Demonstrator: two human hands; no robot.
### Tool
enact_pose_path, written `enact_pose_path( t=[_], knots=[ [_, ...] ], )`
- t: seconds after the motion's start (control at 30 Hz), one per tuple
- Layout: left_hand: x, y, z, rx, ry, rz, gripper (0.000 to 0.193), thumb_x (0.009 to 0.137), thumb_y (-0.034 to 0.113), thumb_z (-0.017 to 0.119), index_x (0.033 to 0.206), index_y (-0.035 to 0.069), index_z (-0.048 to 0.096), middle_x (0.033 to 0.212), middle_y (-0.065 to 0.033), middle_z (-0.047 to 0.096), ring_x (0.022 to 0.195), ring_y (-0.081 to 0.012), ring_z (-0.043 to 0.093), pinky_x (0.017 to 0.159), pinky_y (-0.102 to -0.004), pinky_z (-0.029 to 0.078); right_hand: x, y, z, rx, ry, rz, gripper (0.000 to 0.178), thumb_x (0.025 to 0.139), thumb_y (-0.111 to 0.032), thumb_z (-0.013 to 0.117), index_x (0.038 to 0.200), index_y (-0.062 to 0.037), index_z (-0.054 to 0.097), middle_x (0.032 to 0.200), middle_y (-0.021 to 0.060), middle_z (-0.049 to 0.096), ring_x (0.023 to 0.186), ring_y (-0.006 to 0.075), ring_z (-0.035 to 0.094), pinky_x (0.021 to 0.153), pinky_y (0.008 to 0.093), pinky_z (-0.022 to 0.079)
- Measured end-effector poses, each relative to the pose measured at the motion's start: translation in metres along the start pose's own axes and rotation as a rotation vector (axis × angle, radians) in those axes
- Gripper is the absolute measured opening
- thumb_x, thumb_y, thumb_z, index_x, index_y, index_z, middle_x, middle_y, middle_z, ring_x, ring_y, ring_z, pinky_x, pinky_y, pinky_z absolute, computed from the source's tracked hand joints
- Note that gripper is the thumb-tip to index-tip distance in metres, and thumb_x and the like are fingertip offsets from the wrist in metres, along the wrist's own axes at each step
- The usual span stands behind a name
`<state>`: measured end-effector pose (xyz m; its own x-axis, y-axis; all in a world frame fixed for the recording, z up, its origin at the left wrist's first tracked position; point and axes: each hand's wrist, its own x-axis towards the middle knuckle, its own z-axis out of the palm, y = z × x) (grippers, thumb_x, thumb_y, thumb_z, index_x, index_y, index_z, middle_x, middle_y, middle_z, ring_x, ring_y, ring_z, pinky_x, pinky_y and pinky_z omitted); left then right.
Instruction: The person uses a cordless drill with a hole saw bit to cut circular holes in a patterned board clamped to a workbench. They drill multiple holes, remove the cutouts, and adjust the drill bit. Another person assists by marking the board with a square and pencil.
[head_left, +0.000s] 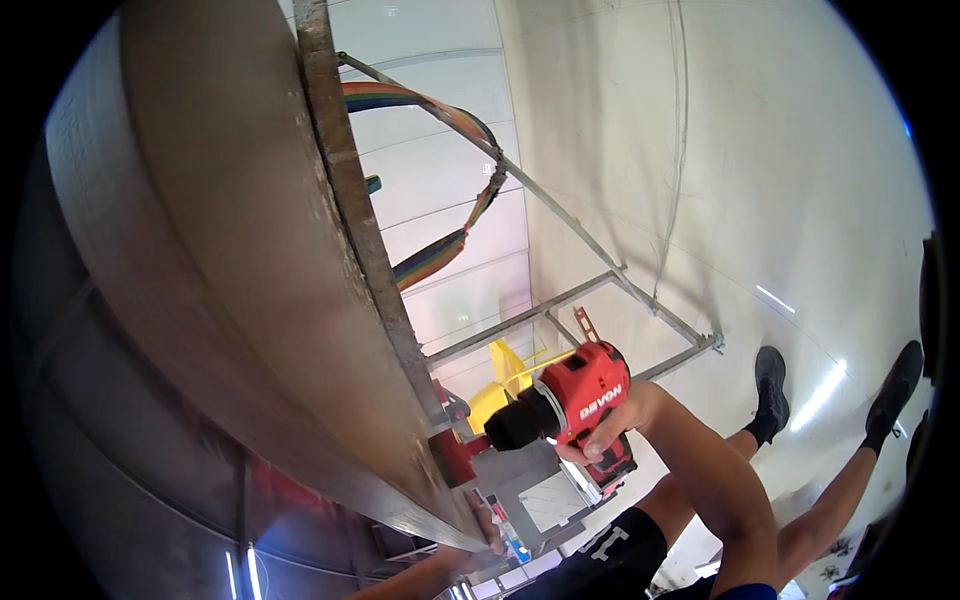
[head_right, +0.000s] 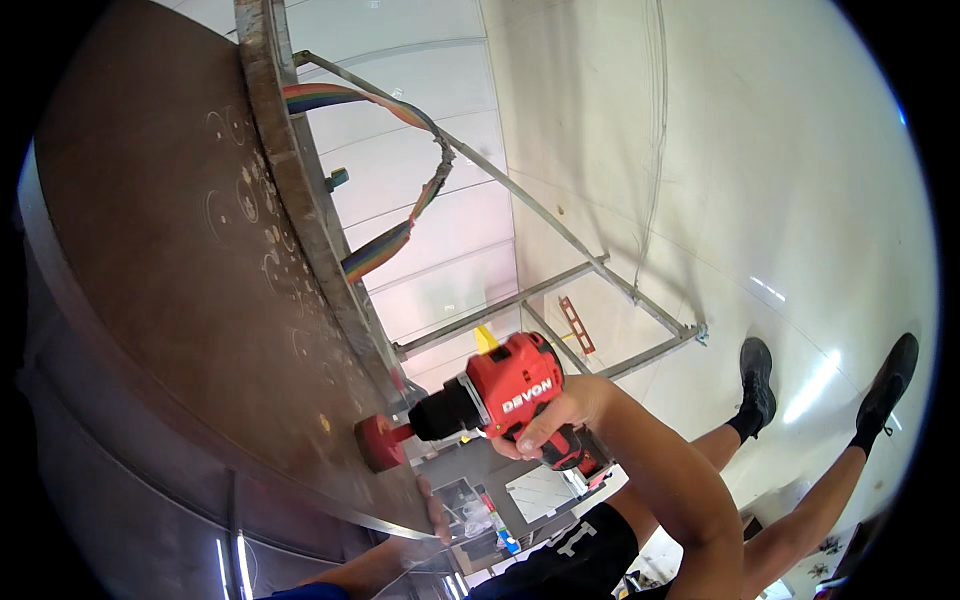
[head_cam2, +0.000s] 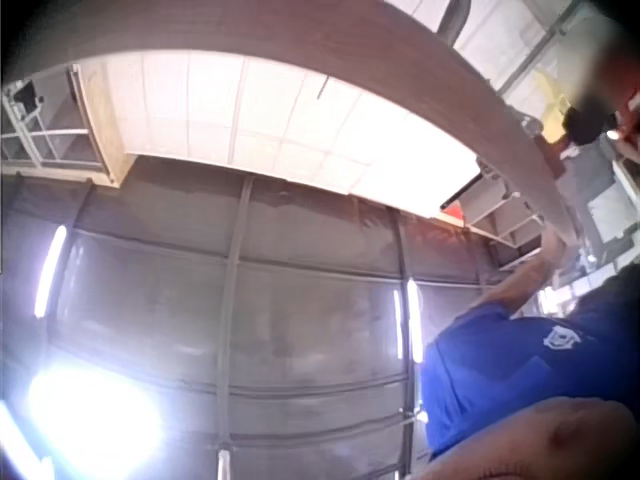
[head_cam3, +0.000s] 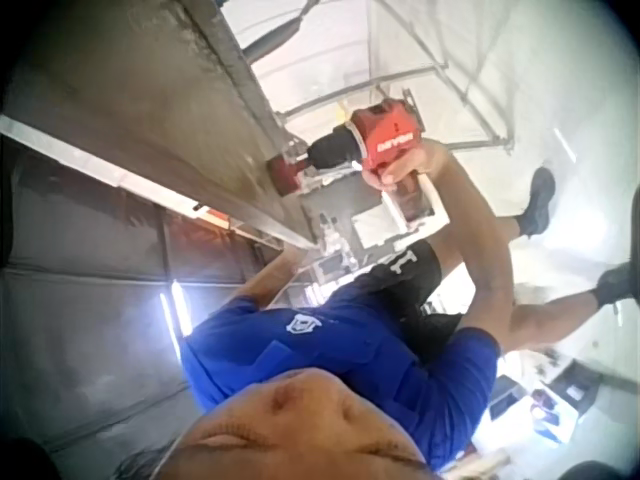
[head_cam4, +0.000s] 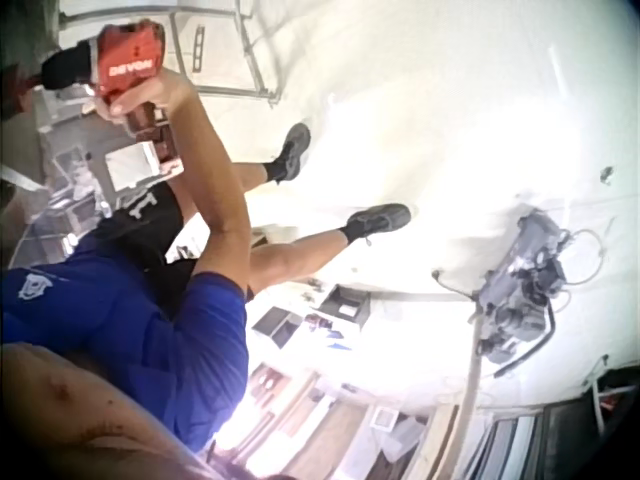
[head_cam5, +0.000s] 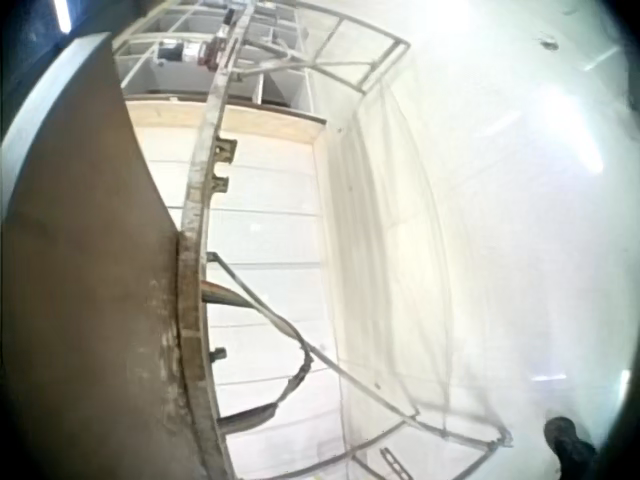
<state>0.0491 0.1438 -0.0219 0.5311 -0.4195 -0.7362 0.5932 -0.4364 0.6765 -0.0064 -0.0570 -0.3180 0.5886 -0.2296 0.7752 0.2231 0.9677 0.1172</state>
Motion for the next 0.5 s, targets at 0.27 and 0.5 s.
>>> enact_pose_path(
  t=[0.27, 0.5],
  knots=[
    [0.001, 0.0, -0.006, 0.089, -0.083, 0.021, 0.04, 0.095, 0.035, 0.059, 0.12, 0.006, 0.047, 0.088, -0.0182, 0.058, 0.075, -0.0333, 0.069, 0.068, -0.0452, 0.06, 0.0, 0.021, 0.009, 0.265, 0.085, 0.031, 0.034, 0.07, -0.016, 0.079, 0.092, 0.0046, 0.064, 0.074, 0.0114, 0.06, 0.063, 0.0143, 0.057, 0.056, 0.0262, 0.044],
    [0.003, -0.002, -0.008, 0.054, -0.214, 0.031, 0.042, 0.098, 0.035, 0.054, 0.125, 0.006, 0.043, 0.098, -0.0207, 0.06, 0.092, -0.0375, 0.067, 0.078, -0.0499, 0.058, 0.015, 0.025, 0.004, 0.102, 0.079, -0.007, 0.036, 0.072, -0.013, 0.078, 0.102, 0.0026, 0.063, 0.074, 0.011, 0.061, 0.065, 0.0168, 0.059, 0.06, 0.0296, 0.049]
  ],
)
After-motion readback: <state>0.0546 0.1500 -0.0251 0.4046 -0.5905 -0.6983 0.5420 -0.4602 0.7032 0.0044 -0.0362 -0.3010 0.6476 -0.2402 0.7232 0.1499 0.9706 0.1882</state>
